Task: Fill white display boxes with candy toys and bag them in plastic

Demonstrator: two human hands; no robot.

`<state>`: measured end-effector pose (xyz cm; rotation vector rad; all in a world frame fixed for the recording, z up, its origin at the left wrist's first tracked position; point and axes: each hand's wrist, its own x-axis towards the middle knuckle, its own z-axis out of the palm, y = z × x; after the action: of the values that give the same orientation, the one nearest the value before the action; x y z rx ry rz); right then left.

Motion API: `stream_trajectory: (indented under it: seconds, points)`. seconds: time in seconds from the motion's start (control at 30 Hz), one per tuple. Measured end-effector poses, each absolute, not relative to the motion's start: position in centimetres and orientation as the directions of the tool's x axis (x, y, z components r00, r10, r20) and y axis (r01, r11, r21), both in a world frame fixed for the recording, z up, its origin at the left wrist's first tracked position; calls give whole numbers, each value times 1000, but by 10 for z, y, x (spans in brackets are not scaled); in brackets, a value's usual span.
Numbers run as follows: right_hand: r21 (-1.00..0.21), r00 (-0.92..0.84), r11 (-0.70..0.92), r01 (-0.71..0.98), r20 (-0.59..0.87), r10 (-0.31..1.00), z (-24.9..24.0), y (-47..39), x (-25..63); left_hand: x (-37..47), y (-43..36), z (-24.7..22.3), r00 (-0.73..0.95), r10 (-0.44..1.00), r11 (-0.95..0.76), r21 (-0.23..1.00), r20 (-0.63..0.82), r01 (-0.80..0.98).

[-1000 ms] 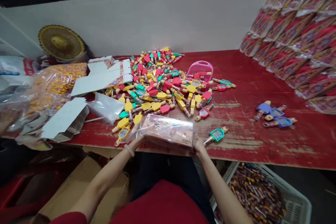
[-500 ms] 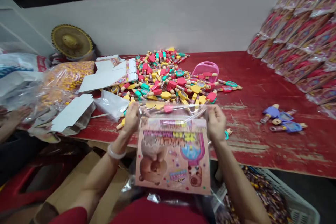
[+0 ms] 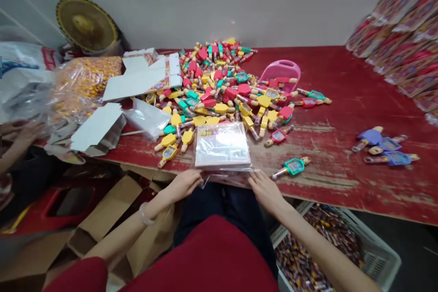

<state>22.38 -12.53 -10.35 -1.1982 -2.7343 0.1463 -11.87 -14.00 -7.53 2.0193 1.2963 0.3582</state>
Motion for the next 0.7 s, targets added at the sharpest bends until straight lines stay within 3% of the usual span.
stream_trajectory:
  seconds: [0.1,0.13,0.2,0.27,0.3,0.37,0.43,0.7]
  points:
    - [-269,-643,585,765,-268,718,-97,-143,240,-132,-172,-84,505,861,-258,798,-67,544]
    - [-338,-638,541,770,-390,664,-92,-152,244,-138,-185,-86,436,895,-177,826,-90,535]
    - [-459,-629,434,776,-509,587,-88,-168,242,-149,-210,-94,116,978,94,858,-175,504]
    - [-540,-617,355,763,-444,649,-89,-176,220,-153,-226,-105,-222,930,354,876,-293,328]
    - [-571,-610,350,742,-361,705,-91,-177,202,-152,-230,-111,-294,883,433,877,-367,206]
    - [-612,-617,405,679,-176,767,-97,-176,157,-144,-231,-120,-247,824,527,850,-510,5]
    - [-624,-656,483,614,-63,752,-103,-173,110,-135,-229,-122,-163,792,582,808,-588,-89]
    - [-586,-736,590,555,-16,677,-121,-171,32,-130,-228,-106,-264,806,548,836,-529,-2]
